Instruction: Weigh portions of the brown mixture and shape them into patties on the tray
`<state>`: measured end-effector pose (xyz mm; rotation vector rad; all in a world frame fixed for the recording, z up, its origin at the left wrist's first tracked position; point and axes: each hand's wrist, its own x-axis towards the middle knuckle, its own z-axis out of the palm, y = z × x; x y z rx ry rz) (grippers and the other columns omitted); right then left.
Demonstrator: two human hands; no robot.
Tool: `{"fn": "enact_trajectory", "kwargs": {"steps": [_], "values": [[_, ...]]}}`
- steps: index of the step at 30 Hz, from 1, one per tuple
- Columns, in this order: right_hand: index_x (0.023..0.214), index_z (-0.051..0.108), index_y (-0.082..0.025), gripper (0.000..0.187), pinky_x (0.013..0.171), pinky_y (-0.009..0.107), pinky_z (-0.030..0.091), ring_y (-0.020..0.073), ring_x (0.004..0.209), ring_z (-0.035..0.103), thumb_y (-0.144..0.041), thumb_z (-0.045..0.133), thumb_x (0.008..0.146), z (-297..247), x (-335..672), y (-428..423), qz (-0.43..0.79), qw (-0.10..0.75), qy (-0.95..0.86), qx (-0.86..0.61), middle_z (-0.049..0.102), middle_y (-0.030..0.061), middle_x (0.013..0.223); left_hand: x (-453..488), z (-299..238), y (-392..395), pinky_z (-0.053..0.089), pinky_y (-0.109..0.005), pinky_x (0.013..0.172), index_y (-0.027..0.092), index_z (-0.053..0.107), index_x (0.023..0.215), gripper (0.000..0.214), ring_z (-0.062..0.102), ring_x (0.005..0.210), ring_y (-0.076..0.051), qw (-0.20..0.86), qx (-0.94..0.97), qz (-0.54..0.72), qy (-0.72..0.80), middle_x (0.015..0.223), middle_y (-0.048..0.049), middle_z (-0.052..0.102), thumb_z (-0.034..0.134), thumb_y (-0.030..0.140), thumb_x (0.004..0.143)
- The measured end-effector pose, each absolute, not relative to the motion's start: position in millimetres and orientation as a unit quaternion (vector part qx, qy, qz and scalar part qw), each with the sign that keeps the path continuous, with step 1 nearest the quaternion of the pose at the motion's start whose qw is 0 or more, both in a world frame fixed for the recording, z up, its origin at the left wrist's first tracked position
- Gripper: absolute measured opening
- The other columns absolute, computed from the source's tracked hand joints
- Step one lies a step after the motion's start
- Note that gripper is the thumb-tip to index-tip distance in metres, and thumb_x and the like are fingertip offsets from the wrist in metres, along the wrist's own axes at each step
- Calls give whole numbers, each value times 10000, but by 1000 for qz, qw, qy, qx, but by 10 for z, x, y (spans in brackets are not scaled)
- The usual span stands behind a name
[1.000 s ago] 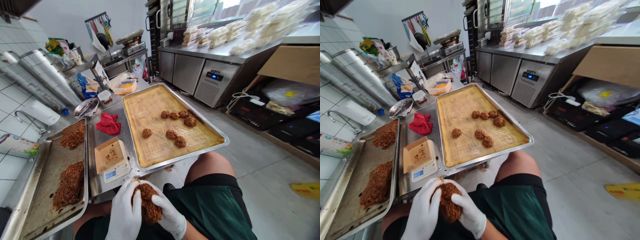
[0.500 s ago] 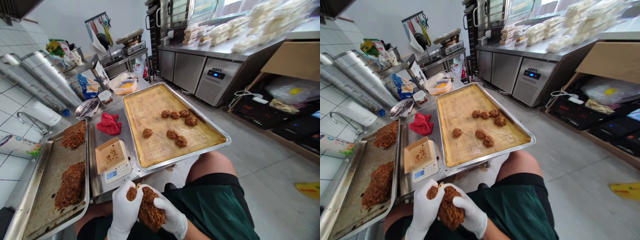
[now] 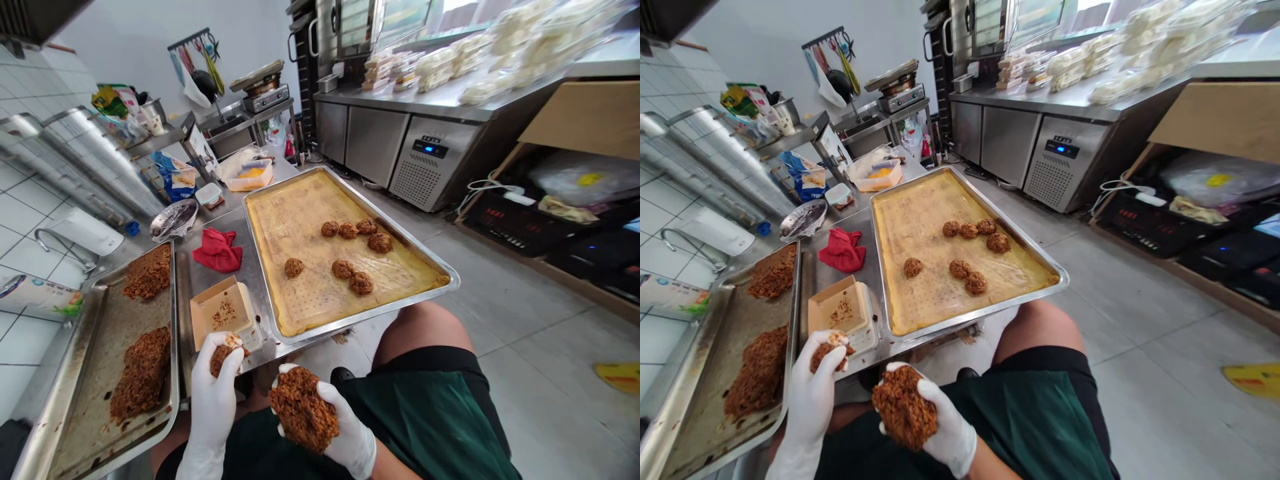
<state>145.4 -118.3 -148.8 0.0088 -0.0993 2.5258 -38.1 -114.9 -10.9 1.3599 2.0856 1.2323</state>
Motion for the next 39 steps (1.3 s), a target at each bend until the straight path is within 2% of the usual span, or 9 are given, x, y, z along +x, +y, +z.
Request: {"fn": "enact_trajectory", "kwargs": {"steps": [6, 11, 17, 20, 26, 29, 32, 35, 39], "values": [[1339, 615, -241, 490, 964, 463, 501, 261, 1164, 668, -451, 589, 898, -1516, 1438, -1179, 957, 288, -20, -4, 703, 83, 1317, -855, -44, -704, 467, -387, 935, 227, 568, 955, 115, 611, 986, -232, 28, 586, 293, 755, 986, -29, 629, 585, 279, 854], [1346, 613, -244, 497, 999, 486, 471, 268, 1170, 669, -468, 581, 903, -1612, 1435, -1193, 958, 287, -3, -19, 688, 95, 1340, -1106, 35, -488, 446, -434, 1040, 202, 609, 1056, 218, 586, 1133, -264, 22, 676, 213, 705, 1142, -86, 600, 581, 261, 849], [1361, 604, -216, 521, 1008, 499, 451, 284, 1172, 664, -489, 547, 921, -1689, 1429, -1187, 953, 301, 10, -22, 681, 123, 1344, -1234, 374, -780, 491, -334, 835, 235, 643, 1015, 168, 643, 909, -211, -43, 562, 280, 777, 1033, 2, 667, 551, 317, 901], [1335, 627, -211, 530, 996, 490, 457, 285, 1148, 674, -519, 559, 910, -1698, 1419, -1178, 952, 304, 17, -32, 701, 121, 1314, -1190, 397, -939, 472, -316, 831, 241, 651, 983, 139, 641, 932, -208, -61, 538, 298, 786, 1033, 16, 668, 561, 272, 882], [1308, 649, -221, 494, 987, 483, 468, 282, 1132, 676, -493, 583, 900, -1623, 1372, -1173, 954, 295, 29, -41, 715, 96, 1292, -467, 75, -1274, 510, -315, 890, 247, 640, 950, 153, 641, 990, -197, 164, 604, 310, 716, 1033, -22, 659, 547, 159, 866], [1212, 712, -201, 437, 1041, 429, 442, 255, 1105, 681, -467, 610, 881, -1612, 1352, -1190, 948, 312, 33, -59, 755, 80, 1208, -1, -241, -1400, 527, -328, 909, 240, 617, 923, 284, 633, 999, -197, 211, 666, 285, 656, 1018, -40, 639, 477, 28, 795], [1109, 756, -192, 390, 1086, 373, 409, 232, 1087, 684, -468, 644, 858, -1646, 1370, -1196, 944, 314, 35, -97, 784, 67, 1117, 217, -477, -1442, 553, -369, 889, 231, 606, 969, 361, 642, 973, -225, 158, 705, 252, 643, 1017, -71, 641, 437, -7, 756], [1045, 773, -216, 341, 1102, 380, 398, 228, 1051, 696, -463, 677, 830, -1676, 1406, -1173, 939, 316, 47, -127, 799, 41, 1049, 213, -472, -1424, 579, -419, 855, 204, 595, 1160, 485, 664, 964, -278, 75, 763, 177, 618, 1091, -126, 661, 455, 13, 736], [982, 786, -225, 320, 1130, 413, 369, 248, 1078, 694, -476, 691, 810, -1672, 1429, -1139, 951, 286, 37, -115, 810, 38, 954, 116, -251, -1375, 601, -382, 807, 177, 571, 1270, 542, 695, 928, -281, 34, 824, 102, 557, 1142, -145, 684, 454, 23, 765]]}}
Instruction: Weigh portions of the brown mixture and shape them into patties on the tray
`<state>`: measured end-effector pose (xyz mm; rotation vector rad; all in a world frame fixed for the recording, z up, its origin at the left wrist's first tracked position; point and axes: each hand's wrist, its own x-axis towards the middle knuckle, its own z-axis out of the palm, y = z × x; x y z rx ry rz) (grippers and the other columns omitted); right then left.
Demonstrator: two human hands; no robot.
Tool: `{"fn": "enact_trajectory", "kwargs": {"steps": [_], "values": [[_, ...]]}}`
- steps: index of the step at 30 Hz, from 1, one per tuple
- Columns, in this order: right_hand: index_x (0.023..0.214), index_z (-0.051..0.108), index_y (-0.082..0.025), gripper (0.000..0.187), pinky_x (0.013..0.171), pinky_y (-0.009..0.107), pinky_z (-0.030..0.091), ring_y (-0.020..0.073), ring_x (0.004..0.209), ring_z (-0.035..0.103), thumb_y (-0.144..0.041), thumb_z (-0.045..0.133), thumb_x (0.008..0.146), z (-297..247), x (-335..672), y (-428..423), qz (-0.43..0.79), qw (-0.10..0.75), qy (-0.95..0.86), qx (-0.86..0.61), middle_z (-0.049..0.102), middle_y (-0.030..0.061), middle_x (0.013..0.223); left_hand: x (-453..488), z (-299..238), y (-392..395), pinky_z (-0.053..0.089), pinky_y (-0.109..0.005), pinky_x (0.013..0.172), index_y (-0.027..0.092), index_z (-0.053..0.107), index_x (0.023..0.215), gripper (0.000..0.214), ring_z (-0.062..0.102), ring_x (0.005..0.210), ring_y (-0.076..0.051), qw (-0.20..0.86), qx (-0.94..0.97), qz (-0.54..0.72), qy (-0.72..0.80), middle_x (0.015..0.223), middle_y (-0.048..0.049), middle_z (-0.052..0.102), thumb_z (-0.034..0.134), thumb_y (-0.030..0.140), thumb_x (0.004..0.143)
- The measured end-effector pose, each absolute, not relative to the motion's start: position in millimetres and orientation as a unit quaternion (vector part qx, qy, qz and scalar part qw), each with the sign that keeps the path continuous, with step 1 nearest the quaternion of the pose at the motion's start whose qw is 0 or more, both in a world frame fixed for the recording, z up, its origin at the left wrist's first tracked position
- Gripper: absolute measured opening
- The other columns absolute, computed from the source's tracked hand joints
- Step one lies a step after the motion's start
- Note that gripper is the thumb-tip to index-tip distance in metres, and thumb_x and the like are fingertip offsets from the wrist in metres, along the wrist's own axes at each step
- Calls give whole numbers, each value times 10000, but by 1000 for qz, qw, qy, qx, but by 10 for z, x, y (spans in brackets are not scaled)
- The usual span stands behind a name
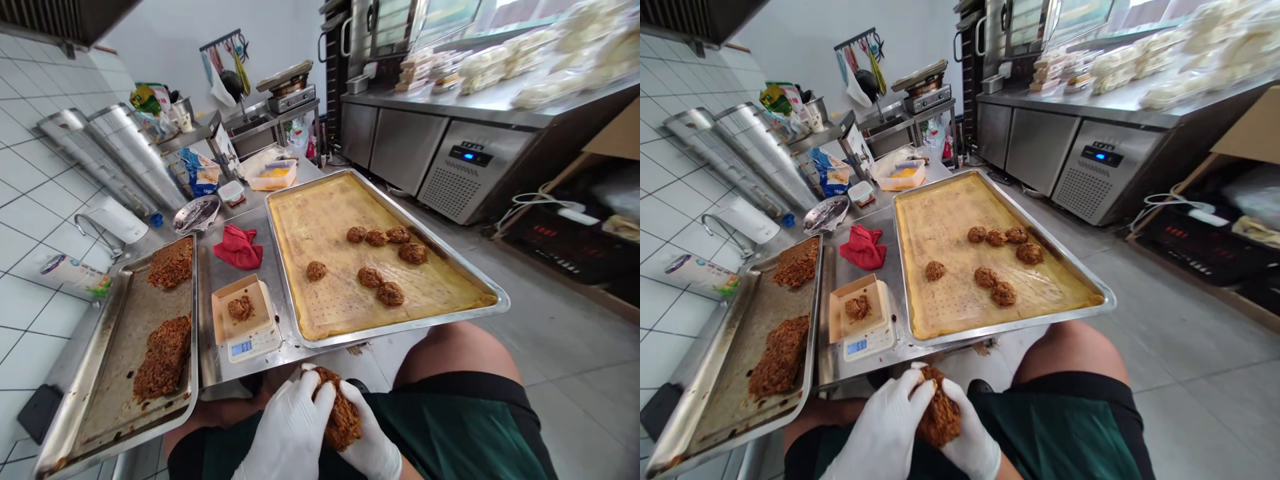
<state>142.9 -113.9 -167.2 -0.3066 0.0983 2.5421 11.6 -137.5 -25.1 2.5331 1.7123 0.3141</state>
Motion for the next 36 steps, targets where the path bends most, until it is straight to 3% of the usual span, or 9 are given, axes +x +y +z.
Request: {"fn": "enact_trajectory", "kwargs": {"steps": [6, 10, 13, 16, 18, 26, 31, 36], "values": [[1027, 785, -216, 351, 1117, 428, 378, 258, 1109, 687, -480, 674, 824, -1672, 1429, -1174, 962, 264, 17, -66, 804, 60, 1033, 62, -212, -1357, 547, -372, 979, 289, 520, 1329, 564, 641, 1105, -238, 222, 753, 122, 607, 1260, -81, 619, 474, 40, 825], [1180, 731, -216, 452, 1011, 463, 462, 271, 1083, 698, -522, 616, 867, -1635, 1429, -1171, 956, 285, 33, -56, 765, 81, 1189, -38, -91, -1322, 548, -362, 919, 286, 615, 1189, 333, 652, 1022, -225, 263, 696, 185, 642, 1105, -58, 667, 534, 141, 900], [1216, 709, -217, 506, 941, 474, 494, 296, 1095, 695, -558, 633, 850, -1575, 1423, -1140, 952, 295, 44, -67, 749, 95, 1228, -383, 107, -1181, 531, -333, 901, 266, 673, 1018, 170, 656, 1005, -207, 203, 663, 242, 678, 1040, -43, 692, 515, 239, 964], [1203, 714, -196, 497, 935, 458, 493, 292, 1091, 699, -544, 632, 858, -1548, 1415, -1117, 949, 301, 49, -76, 760, 104, 1200, -928, 173, -934, 495, -375, 982, 237, 670, 1054, 193, 644, 1080, -228, 44, 639, 249, 726, 1124, -59, 694, 498, 245, 968], [1220, 705, -200, 473, 935, 464, 491, 287, 1080, 704, -518, 605, 885, -1560, 1408, -1115, 949, 303, 51, -72, 756, 102, 1211, -1261, 118, -753, 504, -386, 962, 211, 658, 1048, 193, 651, 1058, -236, -7, 653, 185, 734, 1115, -70, 695, 488, 233, 960], [1239, 691, -156, 488, 913, 460, 490, 295, 1077, 699, -500, 529, 934, -1605, 1381, -1133, 947, 312, 47, -54, 751, 133, 1211, -1572, -38, -338, 483, -347, 979, 225, 659, 1124, 239, 652, 1066, -219, 15, 759, -11, 650, 1143, -71, 684, 523, 179, 933], [1272, 673, -159, 482, 910, 458, 488, 295, 1083, 698, -479, 511, 950, -1587, 1386, -1115, 945, 318, 57, -52, 737, 133, 1241, -1550, 43, -241, 479, -337, 833, 222, 671, 1010, 179, 670, 922, -229, 15, 781, -96, 617, 1000, -67, 691, 537, 172, 901], [1299, 654, -149, 498, 921, 467, 482, 305, 1109, 688, -476, 482, 965, -1606, 1380, -1105, 946, 318, 61, -38, 720, 144, 1272, -1513, 4, -174, 449, -344, 786, 203, 641, 881, 119, 667, 871, -247, -5, 774, -127, 620, 889, -73, 686, 537, 154, 850]]}}
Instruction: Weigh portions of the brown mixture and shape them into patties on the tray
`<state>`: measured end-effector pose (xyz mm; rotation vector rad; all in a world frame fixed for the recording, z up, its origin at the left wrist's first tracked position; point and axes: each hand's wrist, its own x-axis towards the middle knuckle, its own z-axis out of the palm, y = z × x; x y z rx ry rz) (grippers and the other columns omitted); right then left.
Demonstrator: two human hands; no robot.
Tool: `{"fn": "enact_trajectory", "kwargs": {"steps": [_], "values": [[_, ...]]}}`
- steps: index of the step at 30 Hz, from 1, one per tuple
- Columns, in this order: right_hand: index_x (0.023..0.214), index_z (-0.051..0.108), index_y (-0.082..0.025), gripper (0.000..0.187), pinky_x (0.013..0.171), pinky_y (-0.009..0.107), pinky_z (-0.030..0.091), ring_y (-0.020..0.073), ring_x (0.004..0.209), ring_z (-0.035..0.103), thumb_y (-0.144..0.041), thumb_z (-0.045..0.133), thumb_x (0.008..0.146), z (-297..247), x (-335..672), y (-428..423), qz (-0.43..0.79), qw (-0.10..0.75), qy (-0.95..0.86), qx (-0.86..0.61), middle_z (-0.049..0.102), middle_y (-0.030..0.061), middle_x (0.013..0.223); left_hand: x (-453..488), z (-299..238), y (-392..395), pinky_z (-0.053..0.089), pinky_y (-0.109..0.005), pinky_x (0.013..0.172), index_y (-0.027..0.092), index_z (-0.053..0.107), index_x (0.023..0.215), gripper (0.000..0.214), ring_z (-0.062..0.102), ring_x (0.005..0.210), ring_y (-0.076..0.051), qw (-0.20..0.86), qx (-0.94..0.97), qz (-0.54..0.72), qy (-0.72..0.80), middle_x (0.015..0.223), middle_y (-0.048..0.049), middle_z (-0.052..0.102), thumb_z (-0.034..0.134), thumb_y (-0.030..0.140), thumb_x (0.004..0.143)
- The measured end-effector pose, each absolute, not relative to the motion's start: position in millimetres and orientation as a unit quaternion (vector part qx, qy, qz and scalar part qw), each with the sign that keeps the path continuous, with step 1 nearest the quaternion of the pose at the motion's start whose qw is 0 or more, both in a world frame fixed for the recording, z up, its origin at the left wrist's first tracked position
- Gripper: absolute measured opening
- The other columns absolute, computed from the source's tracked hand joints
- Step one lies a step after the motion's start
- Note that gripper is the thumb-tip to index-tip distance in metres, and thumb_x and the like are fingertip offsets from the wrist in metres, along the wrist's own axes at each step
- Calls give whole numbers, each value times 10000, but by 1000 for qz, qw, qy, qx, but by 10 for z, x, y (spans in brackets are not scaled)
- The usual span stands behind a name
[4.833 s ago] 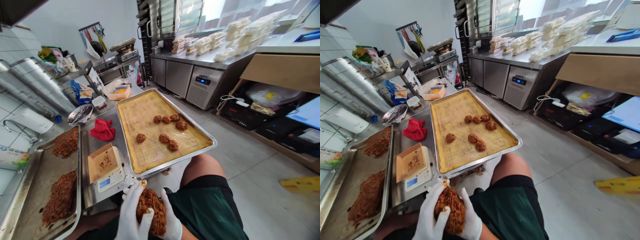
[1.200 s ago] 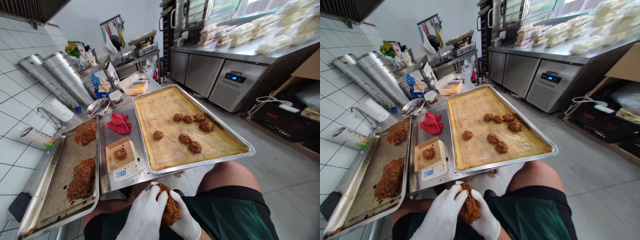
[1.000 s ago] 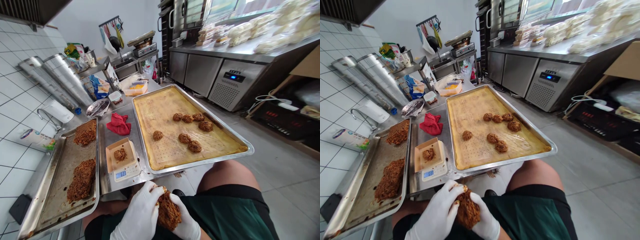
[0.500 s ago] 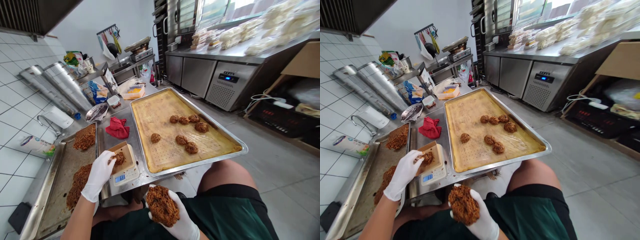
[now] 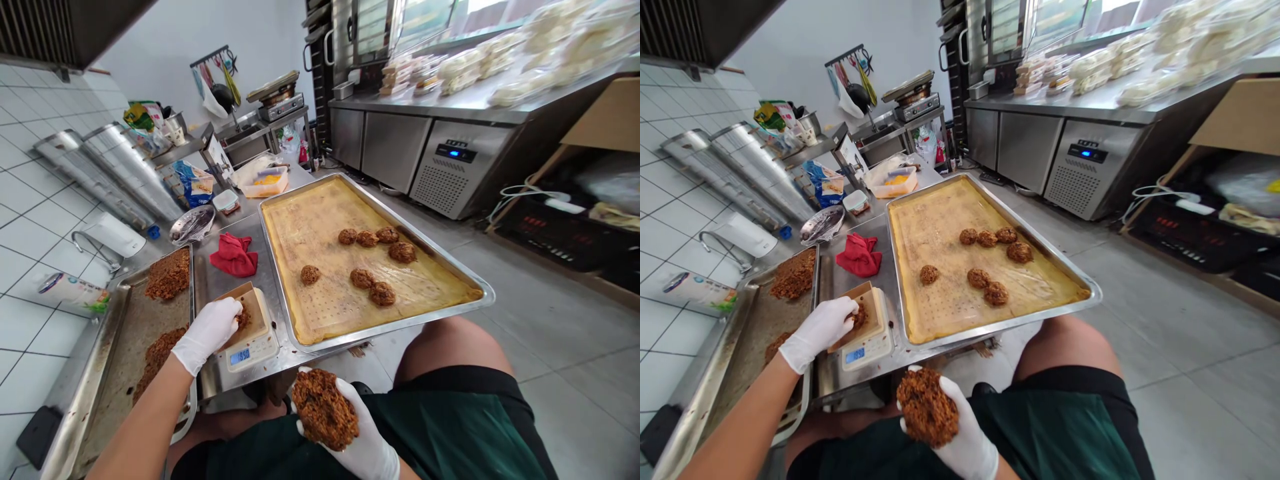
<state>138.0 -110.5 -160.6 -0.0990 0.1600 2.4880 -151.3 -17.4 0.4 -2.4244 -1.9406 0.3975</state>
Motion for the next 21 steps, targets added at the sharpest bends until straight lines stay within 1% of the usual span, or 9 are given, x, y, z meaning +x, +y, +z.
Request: {"fn": "enact_trajectory", "kwargs": {"steps": [3, 8, 10, 13, 15, 17, 19, 21], "values": [[1307, 647, -147, 502, 932, 471, 475, 301, 1111, 687, -473, 456, 976, -1618, 1384, -1118, 946, 317, 58, -32, 719, 148, 1272, -1490, -24, -155, 437, -337, 765, 207, 627, 841, 135, 669, 852, -243, 16, -766, 125, -630, 859, -68, 692, 521, 124, 826], [1317, 640, -141, 506, 956, 476, 460, 299, 1109, 685, -467, 451, 978, -1607, 1396, -1137, 947, 315, 62, -24, 720, 151, 1267, -1489, 18, -163, 437, -320, 752, 222, 625, 817, 167, 677, 810, -219, 19, -751, 111, -651, 822, -38, 706, 505, 106, 828], [1317, 639, -137, 509, 947, 473, 464, 302, 1109, 682, -467, 451, 978, -1595, 1396, -1135, 945, 320, 63, -24, 721, 149, 1266, -1515, 75, -185, 450, -310, 763, 232, 642, 840, 183, 688, 811, -208, 15, -745, 105, -659, 838, -25, 724, 507, 108, 840], [1310, 645, -146, 499, 936, 473, 470, 303, 1099, 685, -467, 454, 978, -1581, 1393, -1126, 945, 320, 64, -29, 725, 143, 1259, -1539, 200, -266, 477, -311, 817, 245, 661, 1026, 253, 708, 903, -210, 16, -736, 97, -670, 999, -35, 755, 492, 124, 880], [1293, 658, -149, 495, 928, 470, 475, 300, 1079, 694, -474, 471, 970, -1575, 1392, -1121, 945, 319, 60, -32, 737, 149, 1233, -1478, 295, -371, 488, -328, 868, 237, 621, 1167, 317, 698, 1008, -223, 32, -727, 82, -681, 1158, -64, 728, 466, 134, 911], [1273, 670, -149, 485, 930, 465, 479, 291, 1065, 700, -475, 493, 961, -1569, 1392, -1120, 947, 315, 57, -36, 746, 151, 1212, -1299, 367, -524, 500, -337, 898, 236, 586, 1214, 307, 682, 1057, -226, 51, -716, 41, -695, 1238, -71, 689, 459, 166, 943], [1254, 681, -146, 472, 940, 459, 482, 284, 1067, 702, -470, 515, 952, -1559, 1393, -1122, 948, 310, 59, -43, 749, 146, 1208, -991, 376, -716, 519, -329, 891, 250, 587, 1168, 233, 682, 1017, -209, 49, -718, -14, -694, 1195, -49, 683, 481, 210, 965], [1240, 688, -159, 452, 937, 457, 490, 281, 1081, 698, -464, 547, 937, -1540, 1394, -1125, 948, 307, 66, -54, 746, 129, 1223, -604, 293, -914, 537, -325, 872, 258, 608, 1082, 164, 680, 953, -193, 12, -750, -37, -661, 1096, -29, 685, 499, 207, 971]]}}
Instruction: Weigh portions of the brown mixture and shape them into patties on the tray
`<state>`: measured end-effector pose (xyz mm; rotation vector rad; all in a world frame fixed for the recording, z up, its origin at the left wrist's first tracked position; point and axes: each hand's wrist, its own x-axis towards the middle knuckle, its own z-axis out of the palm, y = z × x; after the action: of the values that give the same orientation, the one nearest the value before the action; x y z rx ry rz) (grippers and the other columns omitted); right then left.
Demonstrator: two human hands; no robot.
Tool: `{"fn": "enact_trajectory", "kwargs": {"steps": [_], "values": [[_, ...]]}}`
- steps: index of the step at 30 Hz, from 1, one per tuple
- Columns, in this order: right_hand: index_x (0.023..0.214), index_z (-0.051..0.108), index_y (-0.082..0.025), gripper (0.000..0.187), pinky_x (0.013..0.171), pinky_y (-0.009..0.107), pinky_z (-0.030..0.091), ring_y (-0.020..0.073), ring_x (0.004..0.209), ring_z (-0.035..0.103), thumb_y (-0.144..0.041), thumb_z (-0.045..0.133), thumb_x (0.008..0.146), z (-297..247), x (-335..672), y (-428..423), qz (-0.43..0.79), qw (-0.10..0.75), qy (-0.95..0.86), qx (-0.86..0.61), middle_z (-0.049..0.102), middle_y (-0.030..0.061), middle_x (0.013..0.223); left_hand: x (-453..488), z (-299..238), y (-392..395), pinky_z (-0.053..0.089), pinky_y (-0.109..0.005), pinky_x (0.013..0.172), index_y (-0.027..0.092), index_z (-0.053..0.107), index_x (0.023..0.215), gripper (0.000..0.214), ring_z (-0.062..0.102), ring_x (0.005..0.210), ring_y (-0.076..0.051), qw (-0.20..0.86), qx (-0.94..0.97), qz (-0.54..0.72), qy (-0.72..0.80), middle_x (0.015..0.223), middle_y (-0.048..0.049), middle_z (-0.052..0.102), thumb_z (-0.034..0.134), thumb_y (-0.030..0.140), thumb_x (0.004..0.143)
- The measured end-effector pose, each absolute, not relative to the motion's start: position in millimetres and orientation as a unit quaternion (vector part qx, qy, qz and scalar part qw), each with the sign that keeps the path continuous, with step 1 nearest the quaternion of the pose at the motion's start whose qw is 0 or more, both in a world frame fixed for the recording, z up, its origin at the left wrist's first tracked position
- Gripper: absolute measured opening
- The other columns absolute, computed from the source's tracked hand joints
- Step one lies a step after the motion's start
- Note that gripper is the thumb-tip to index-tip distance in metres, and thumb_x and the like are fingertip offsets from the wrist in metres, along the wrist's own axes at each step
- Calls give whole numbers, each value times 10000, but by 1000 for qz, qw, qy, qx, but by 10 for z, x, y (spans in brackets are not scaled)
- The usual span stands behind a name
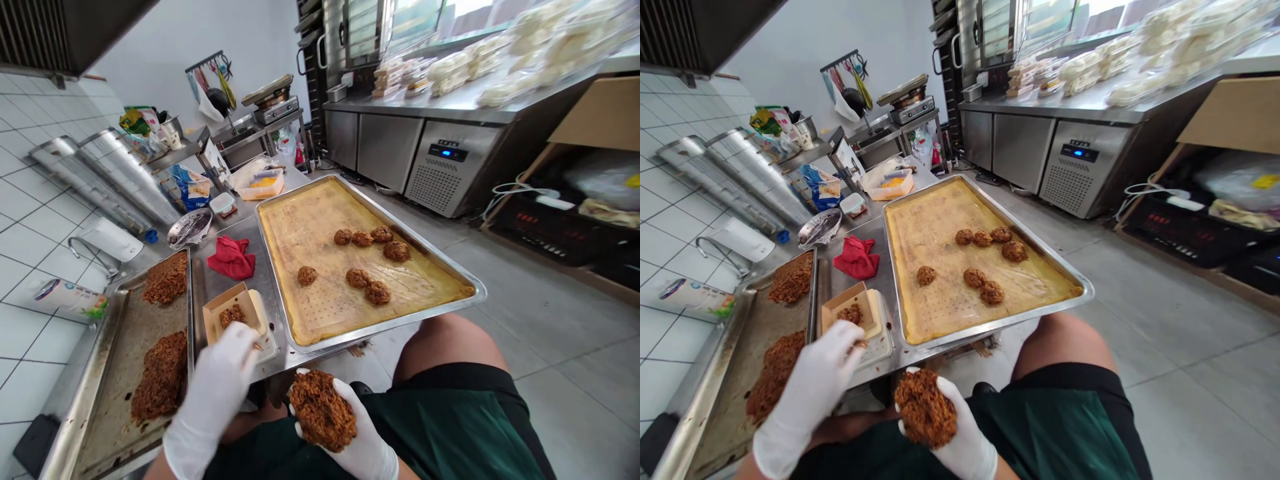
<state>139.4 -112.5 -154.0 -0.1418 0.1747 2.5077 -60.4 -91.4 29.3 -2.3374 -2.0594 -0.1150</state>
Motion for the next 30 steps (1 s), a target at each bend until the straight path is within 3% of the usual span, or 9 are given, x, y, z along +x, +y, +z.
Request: {"fn": "enact_trajectory", "kwargs": {"steps": [4, 8, 14, 19, 22, 24, 30], "values": [[1094, 752, -200, 326, 925, 383, 505, 217, 1015, 707, -420, 654, 874, -1486, 1400, -1116, 940, 321, 89, -74, 792, 59, 1100, 25, -76, -1188, 575, -337, 822, 224, 634, 916, 146, 666, 903, -214, -36, -821, -23, -569, 951, -33, 688, 533, 120, 929], [1080, 763, -191, 325, 959, 331, 489, 182, 995, 702, -416, 662, 869, -1446, 1408, -1095, 942, 309, 96, -88, 800, 43, 1056, 139, -334, -1264, 596, -355, 804, 202, 643, 970, 225, 668, 880, -230, -30, -828, 2, -559, 961, -69, 695, 487, 52, 905], [1075, 763, -276, 345, 1091, 383, 426, 224, 1124, 661, -501, 678, 826, -1450, 1388, -1084, 938, 325, 60, -102, 780, 19, 1145, 57, -278, -1275, 590, -462, 713, 243, 632, 955, 138, 647, 819, -283, -49, -835, 5, -548, 889, -111, 680, 517, 173, 927], [1170, 732, -228, 422, 982, 460, 486, 264, 1081, 689, -495, 643, 855, -1484, 1406, -1114, 943, 313, 60, -92, 765, 68, 1193, -273, 68, -1164, 572, -369, 896, 293, 646, 1120, 307, 678, 1002, -217, -129, -809, -121, -561, 1084, -58, 723, 462, 123, 944], [1206, 715, -194, 459, 944, 463, 491, 280, 1071, 701, -499, 630, 873, -1484, 1419, -1123, 947, 300, 73, -88, 764, 99, 1192, -791, 256, -864, 510, -362, 1001, 265, 646, 1102, 260, 652, 1108, -206, -23, -696, -209, -686, 1164, -35, 707, 435, 181, 975], [1189, 723, -182, 441, 959, 457, 481, 278, 1078, 702, -480, 632, 877, -1480, 1418, -1117, 947, 298, 78, -86, 767, 104, 1183, -1146, 279, -615, 498, -381, 1007, 222, 634, 1112, 248, 646, 1107, -226, 9, -667, -186, -722, 1171, -64, 694, 439, 198, 959], [1196, 717, -183, 446, 950, 453, 481, 285, 1075, 702, -477, 640, 869, -1487, 1410, -1097, 946, 303, 78, -82, 764, 110, 1189, -1582, 47, -202, 449, -371, 1099, 172, 623, 1220, 424, 612, 1195, -222, -57, -723, -74, -685, 1262, -90, 659, 487, 85, 828]]}}
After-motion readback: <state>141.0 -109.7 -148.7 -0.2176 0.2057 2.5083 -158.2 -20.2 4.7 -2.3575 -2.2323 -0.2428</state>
